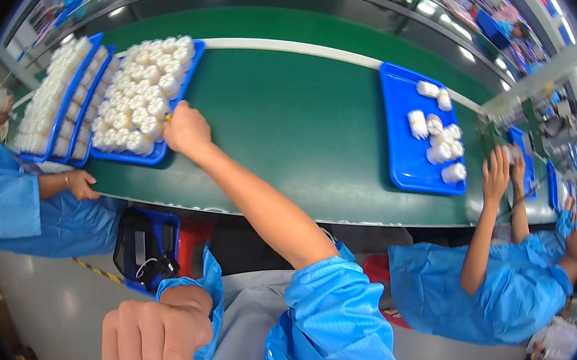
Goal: The person assembles small plastic components using a manual application tool.
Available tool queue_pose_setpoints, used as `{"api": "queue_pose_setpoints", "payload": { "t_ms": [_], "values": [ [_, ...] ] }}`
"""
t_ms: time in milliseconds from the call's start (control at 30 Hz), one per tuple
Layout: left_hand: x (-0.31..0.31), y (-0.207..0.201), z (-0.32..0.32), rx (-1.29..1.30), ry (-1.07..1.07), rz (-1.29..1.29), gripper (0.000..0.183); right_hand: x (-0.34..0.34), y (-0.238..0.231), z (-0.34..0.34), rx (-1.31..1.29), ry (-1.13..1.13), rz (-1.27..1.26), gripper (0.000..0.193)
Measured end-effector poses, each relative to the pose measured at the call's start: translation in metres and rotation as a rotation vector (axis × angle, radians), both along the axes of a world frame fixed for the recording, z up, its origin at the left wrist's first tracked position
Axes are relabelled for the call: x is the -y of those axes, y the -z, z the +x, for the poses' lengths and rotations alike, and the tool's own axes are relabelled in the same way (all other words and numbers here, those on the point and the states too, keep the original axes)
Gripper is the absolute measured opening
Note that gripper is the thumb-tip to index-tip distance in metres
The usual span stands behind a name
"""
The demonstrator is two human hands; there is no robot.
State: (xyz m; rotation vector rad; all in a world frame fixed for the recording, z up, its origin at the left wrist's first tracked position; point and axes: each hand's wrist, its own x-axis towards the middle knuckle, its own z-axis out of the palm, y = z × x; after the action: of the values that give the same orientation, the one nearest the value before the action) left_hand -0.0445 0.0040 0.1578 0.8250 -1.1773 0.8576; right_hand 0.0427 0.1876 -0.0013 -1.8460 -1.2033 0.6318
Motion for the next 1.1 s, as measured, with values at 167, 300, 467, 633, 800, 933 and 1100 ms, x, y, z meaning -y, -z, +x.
{"api": "queue_pose_setpoints", "payload": {
  "t_ms": [167, 300, 467, 633, 800, 933, 1100],
  "values": [
    [0.007, 0.013, 0.012, -0.042, 0.077, -0.042, 0.027, 0.043, -0.010, 0.033, -0.250, -0.089, 0.045, 0.035],
    [0.011, 0.042, 0.033, -0.469, -0.317, -0.148, 0.023, 0.140, -0.030, 0.089, -0.386, -0.054, 0.198, 0.025],
    [0.006, 0.090, 0.129, -1.161, -0.596, -0.069, 0.006, 0.277, -0.009, 0.157, -0.371, 0.377, 0.460, 0.017],
    [0.005, 0.138, 0.219, -1.400, -0.746, 0.343, 0.034, 0.365, -0.015, 0.198, -0.282, 0.687, 0.435, 0.012],
    [-0.008, 0.112, 0.277, -1.264, -1.049, 0.520, 0.036, 0.374, -0.003, 0.202, 0.371, 0.757, 0.220, 0.023],
    [-0.047, 0.025, 0.317, -0.819, -1.326, 0.529, 0.026, 0.377, 0.014, 0.196, 0.415, 0.713, 0.110, 0.023],
    [-0.113, -0.101, 0.364, -0.203, -1.734, 0.678, 0.025, 0.370, 0.025, 0.192, 0.469, 0.797, 0.155, 0.023]
  ]
}}
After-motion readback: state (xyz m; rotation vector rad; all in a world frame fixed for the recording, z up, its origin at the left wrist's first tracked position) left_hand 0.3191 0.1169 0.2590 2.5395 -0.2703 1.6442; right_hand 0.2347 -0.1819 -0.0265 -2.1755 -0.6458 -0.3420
